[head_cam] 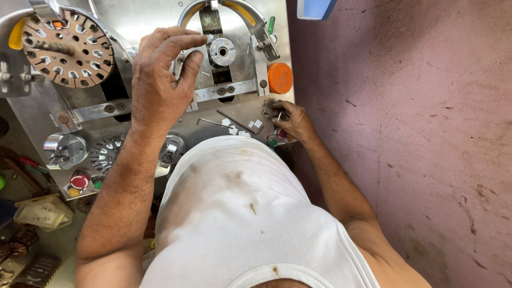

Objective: The person assembles small metal components on a workbench using pliers, a screwdriver, and a hammer. They manipulate a cylindrical metal part, insert smaller pieces, and secure them with tools. The person also uses a machine to press or shape a component.

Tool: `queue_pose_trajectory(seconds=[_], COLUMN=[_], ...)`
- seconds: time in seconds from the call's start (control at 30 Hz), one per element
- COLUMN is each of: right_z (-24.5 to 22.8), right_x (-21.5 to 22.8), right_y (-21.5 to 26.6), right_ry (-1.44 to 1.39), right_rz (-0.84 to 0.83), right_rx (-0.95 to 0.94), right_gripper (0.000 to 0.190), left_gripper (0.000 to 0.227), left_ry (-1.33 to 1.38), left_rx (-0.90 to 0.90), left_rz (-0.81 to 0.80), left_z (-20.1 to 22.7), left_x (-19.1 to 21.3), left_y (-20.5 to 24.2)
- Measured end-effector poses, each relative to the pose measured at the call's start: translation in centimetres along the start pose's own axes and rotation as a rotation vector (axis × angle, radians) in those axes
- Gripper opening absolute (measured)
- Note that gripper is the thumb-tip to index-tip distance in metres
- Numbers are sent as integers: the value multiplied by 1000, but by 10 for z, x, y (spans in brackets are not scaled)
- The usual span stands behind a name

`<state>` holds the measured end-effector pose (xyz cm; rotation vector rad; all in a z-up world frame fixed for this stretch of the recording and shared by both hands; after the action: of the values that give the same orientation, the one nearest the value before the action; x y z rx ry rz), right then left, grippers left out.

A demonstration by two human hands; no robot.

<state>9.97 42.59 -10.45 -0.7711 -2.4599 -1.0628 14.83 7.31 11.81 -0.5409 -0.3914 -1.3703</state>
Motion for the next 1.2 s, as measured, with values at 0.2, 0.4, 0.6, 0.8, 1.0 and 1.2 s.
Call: queue_pose_trajectory(seconds=[0.2, 0.4, 0.6, 0.8, 1.0, 1.2], right_z=[-44, -154, -213, -209, -216, -211], right_x=[28, 44, 57, 48, 45, 41], right_y=[18, -24, -115, -159, -169, -160], right_ry=[-173, -279, -429, -804, -884, -874], right_rz=[116, 279, 228, -30, -36, -12], right_rx=[-46, 126, 335, -28, -47, -71], right_gripper=[34, 36, 40, 34, 34, 34], left_gripper=[18, 33, 56, 58, 62, 61], left_ry=[136, 443, 230, 518, 599, 634], left_rx=[13, 89, 578, 740, 721, 832], left_rz=[8, -40, -111, -37, 90, 31], left_z=[-4, -22, -83, -139, -171, -161], left_x=[2, -9, -39, -82, -100, -95], left_y=[-8, -77, -145, -185, -206, -191])
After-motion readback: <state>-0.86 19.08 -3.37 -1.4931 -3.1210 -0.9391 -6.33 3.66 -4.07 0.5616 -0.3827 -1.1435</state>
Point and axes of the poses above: each hand's wrist, its own y-axis away from the middle knuckle, its own x-axis out of the back of the hand, z = x × y, the point moved 6 cm from there along -y, towards the middle knuckle, and after that the axes turned 11 degrees about -z, right-handed, at the moved point
